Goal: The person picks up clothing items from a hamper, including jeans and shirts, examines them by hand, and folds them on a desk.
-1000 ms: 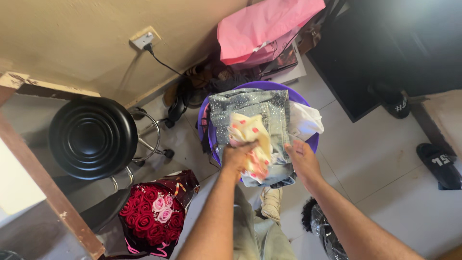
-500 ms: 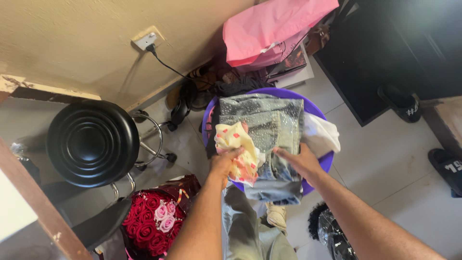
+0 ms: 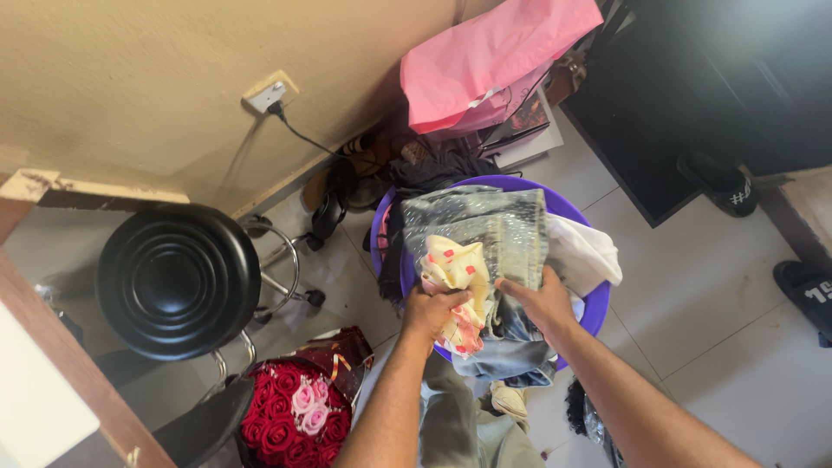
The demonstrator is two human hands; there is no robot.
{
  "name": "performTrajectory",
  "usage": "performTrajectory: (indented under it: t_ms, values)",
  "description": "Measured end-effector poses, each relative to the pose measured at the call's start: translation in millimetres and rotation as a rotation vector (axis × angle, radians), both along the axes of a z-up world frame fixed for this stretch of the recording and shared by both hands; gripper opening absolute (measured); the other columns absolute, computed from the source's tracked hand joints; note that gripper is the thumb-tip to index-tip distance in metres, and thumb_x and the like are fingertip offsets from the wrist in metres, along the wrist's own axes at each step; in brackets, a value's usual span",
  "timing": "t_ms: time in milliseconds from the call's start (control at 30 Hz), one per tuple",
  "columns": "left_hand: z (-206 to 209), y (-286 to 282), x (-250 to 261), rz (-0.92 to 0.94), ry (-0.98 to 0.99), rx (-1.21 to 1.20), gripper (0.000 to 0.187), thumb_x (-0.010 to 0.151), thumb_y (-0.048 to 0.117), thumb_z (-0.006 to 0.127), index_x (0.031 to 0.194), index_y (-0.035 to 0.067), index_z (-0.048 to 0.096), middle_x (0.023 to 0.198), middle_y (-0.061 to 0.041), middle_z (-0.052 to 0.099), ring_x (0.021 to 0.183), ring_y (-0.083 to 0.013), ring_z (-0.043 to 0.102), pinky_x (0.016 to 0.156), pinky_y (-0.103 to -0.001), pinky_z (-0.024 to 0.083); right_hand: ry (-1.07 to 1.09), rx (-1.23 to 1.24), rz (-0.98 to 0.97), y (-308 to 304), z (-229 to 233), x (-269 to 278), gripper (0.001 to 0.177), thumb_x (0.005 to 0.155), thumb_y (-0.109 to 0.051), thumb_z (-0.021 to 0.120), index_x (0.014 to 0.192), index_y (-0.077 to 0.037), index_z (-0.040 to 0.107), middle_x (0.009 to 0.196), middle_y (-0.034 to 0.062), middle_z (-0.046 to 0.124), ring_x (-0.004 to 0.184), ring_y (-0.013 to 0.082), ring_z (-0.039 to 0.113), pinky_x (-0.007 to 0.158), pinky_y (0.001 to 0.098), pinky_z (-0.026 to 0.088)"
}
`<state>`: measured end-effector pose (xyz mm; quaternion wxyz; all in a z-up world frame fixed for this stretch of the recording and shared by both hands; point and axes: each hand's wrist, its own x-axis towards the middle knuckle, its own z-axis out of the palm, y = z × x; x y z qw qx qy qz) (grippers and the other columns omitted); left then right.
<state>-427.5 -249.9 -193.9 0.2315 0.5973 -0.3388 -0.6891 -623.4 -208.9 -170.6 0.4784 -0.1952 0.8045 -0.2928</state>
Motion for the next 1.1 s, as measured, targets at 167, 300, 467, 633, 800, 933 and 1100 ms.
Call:
performTrajectory:
  t_ms: [167, 300, 467, 633, 800, 933, 1100]
  values:
    - [7, -5, -20, 0.075, -0.821, -0.249, 0.074, 0.068, 0.026, 0.095, 0.126, 0.001, 0.058, 0.123, -0.020, 0.064, 0.110, -0.0379, 0.064, 0.095, -0.047, 0.050, -0.098, -0.085, 0.047, 4, 18, 3, 0.050, 0.084, -0.031, 0.073, 0.127, -0.007, 0.066, 0.115, 0.0088, 0.075, 0.101, 0.0161, 0.067, 0.091, 0.0305, 0.049]
    - [22, -9, -21, 0.020, -0.874, -0.276, 0.087, 0.079, 0.018, 0.076, 0.157, 0.012, 0.038, 0.148, -0.021, 0.042, 0.123, -0.0402, 0.055, 0.100, -0.051, 0.049, -0.120, -0.057, 0.003, 7, -7, 4, 0.052, 0.085, -0.032, 0.075, 0.130, -0.013, 0.057, 0.108, 0.0083, 0.070, 0.101, 0.0168, 0.064, 0.090, 0.0329, 0.047]
    - [87, -24, -35, -0.256, -0.840, -0.287, 0.058, 0.089, 0.047, 0.071, 0.139, 0.019, 0.060, 0.165, -0.023, 0.021, 0.135, -0.0458, 0.042, 0.108, -0.059, 0.042, -0.595, -0.035, -0.359, 15, -20, -4, 0.042, 0.097, -0.034, 0.051, 0.120, -0.006, 0.071, 0.105, 0.0063, 0.076, 0.104, 0.0210, 0.065, 0.095, 0.0332, 0.047]
    - [113, -46, -57, -0.582, -0.977, 0.006, 0.126, 0.061, 0.069, 0.089, 0.152, -0.001, 0.037, 0.164, -0.029, 0.003, 0.143, -0.0548, 0.023, 0.103, -0.069, 0.038, -0.681, -0.057, -0.316, 18, -14, 12, 0.039, 0.094, -0.014, 0.052, 0.127, -0.003, 0.068, 0.109, 0.0092, 0.074, 0.102, 0.0222, 0.068, 0.092, 0.0353, 0.051]
    - [74, -56, -32, -0.449, -0.860, -0.134, 0.091, 0.066, 0.056, 0.083, 0.138, 0.005, 0.061, 0.167, -0.022, 0.020, 0.144, -0.0504, 0.035, 0.110, -0.059, 0.042, -0.774, -0.142, -0.191, 10, -1, 20, 0.050, 0.088, -0.012, 0.055, 0.136, -0.001, 0.064, 0.110, 0.0083, 0.075, 0.100, 0.0199, 0.071, 0.087, 0.0331, 0.057]
    - [57, -58, -8, -0.461, -0.727, -0.132, 0.092, 0.061, 0.057, 0.086, 0.138, 0.011, 0.062, 0.168, -0.013, 0.019, 0.144, -0.0435, 0.035, 0.113, -0.050, 0.038, -0.039, -0.070, -0.145, 7, -6, 11, 0.058, 0.090, -0.016, 0.065, 0.146, -0.009, 0.054, 0.114, 0.0116, 0.074, 0.093, 0.0228, 0.066, 0.077, 0.0359, 0.051]
    - [37, -45, 5, -0.417, -0.569, -0.214, 0.102, 0.056, 0.057, 0.092, 0.138, 0.006, 0.059, 0.165, -0.015, 0.024, 0.143, -0.0346, 0.042, 0.115, -0.042, 0.040, 0.196, -0.140, 0.060, 17, -31, -3, 0.071, 0.085, -0.020, 0.068, 0.152, -0.007, 0.045, 0.119, 0.0132, 0.071, 0.104, 0.0224, 0.070, 0.090, 0.0326, 0.054]
